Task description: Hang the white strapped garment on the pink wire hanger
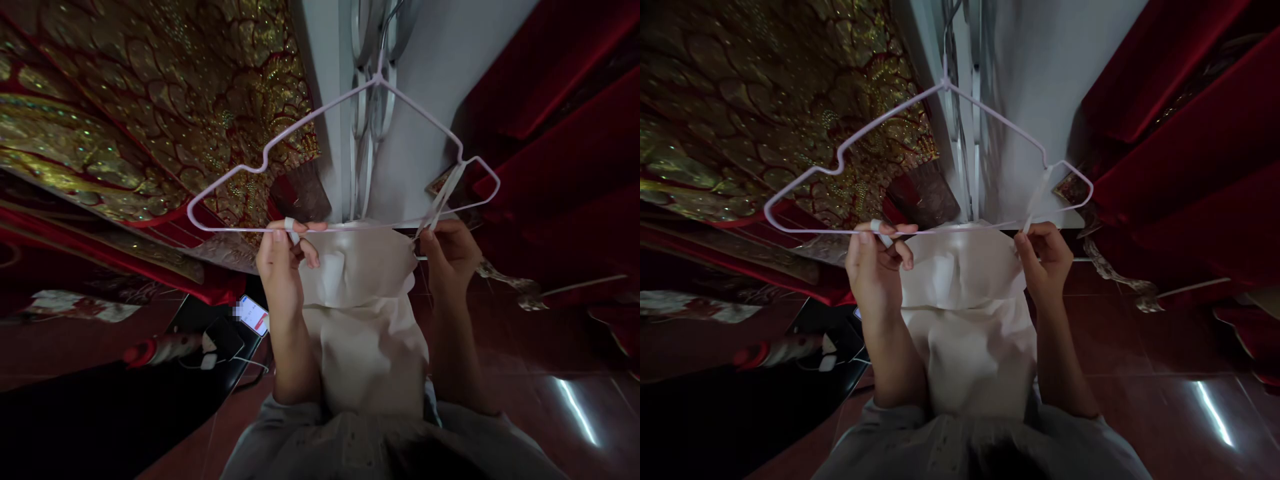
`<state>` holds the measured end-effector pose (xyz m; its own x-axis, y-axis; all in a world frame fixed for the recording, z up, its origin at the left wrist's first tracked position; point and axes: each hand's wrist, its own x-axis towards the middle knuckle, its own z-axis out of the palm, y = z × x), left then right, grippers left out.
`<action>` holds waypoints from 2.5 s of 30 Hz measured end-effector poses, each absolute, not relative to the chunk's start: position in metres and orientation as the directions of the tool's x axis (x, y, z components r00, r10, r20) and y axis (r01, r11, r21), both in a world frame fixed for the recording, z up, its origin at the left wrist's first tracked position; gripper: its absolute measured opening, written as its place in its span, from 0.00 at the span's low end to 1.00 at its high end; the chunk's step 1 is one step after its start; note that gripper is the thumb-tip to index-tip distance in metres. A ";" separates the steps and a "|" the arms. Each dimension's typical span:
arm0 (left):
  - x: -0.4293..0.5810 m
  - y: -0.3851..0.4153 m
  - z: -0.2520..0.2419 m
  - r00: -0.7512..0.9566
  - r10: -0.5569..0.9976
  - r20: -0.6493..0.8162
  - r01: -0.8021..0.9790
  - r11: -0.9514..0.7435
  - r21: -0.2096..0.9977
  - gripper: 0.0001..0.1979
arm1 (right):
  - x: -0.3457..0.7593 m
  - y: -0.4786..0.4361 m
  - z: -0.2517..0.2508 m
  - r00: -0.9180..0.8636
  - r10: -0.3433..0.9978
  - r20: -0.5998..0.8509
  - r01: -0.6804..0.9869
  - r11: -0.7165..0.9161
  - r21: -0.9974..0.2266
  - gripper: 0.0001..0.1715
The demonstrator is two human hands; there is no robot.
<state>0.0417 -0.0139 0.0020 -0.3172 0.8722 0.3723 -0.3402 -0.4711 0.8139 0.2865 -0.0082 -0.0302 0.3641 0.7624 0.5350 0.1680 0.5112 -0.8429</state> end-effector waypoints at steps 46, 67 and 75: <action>0.042 -0.014 0.005 -0.341 0.870 0.357 -0.334 -0.467 0.819 0.23 | 0.336 0.036 -0.020 0.748 0.120 0.653 0.447 0.638 -0.628 0.20; 0.021 -0.003 -0.028 -0.647 0.615 0.451 -0.070 -0.637 0.768 0.08 | 0.285 -0.014 -0.003 -0.061 0.831 0.552 0.418 0.524 -0.742 0.13; -0.052 0.007 -0.011 -0.558 0.442 0.702 0.127 -0.791 0.599 0.14 | 0.291 -0.016 -0.002 -0.073 0.819 0.569 0.440 0.538 -0.719 0.20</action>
